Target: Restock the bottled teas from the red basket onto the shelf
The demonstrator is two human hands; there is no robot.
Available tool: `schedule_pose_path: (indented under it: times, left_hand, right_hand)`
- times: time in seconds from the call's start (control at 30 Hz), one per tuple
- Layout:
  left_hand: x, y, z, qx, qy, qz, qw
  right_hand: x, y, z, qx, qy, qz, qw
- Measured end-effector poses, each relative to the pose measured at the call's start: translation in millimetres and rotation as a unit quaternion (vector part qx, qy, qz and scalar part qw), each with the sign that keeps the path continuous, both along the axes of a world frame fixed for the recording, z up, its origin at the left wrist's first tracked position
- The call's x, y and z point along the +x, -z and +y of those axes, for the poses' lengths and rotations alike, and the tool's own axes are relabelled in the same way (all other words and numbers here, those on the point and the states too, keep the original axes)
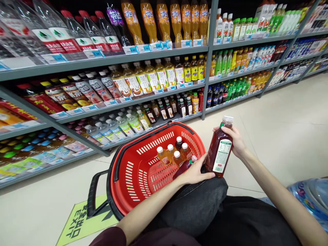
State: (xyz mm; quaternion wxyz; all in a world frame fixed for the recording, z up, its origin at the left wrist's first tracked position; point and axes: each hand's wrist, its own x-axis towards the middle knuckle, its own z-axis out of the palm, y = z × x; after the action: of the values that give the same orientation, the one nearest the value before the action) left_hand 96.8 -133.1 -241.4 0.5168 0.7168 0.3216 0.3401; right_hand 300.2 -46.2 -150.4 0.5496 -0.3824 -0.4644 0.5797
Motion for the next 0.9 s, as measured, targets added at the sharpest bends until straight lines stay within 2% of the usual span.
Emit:
schedule_pose_path:
  times: [0.4,0.9]
  left_hand:
    - [-0.7,-0.3,1.3,0.016,-0.014,0.029,0.999]
    - [0.4,-6.3,0.8,0.019,-0.019,0.043,0.999]
  right_hand:
    - [-0.8,6.3,4.6,-0.004,0.053,0.0,0.999]
    - [0.9,9.8,4.9,-0.001,0.062,-0.005,0.998]
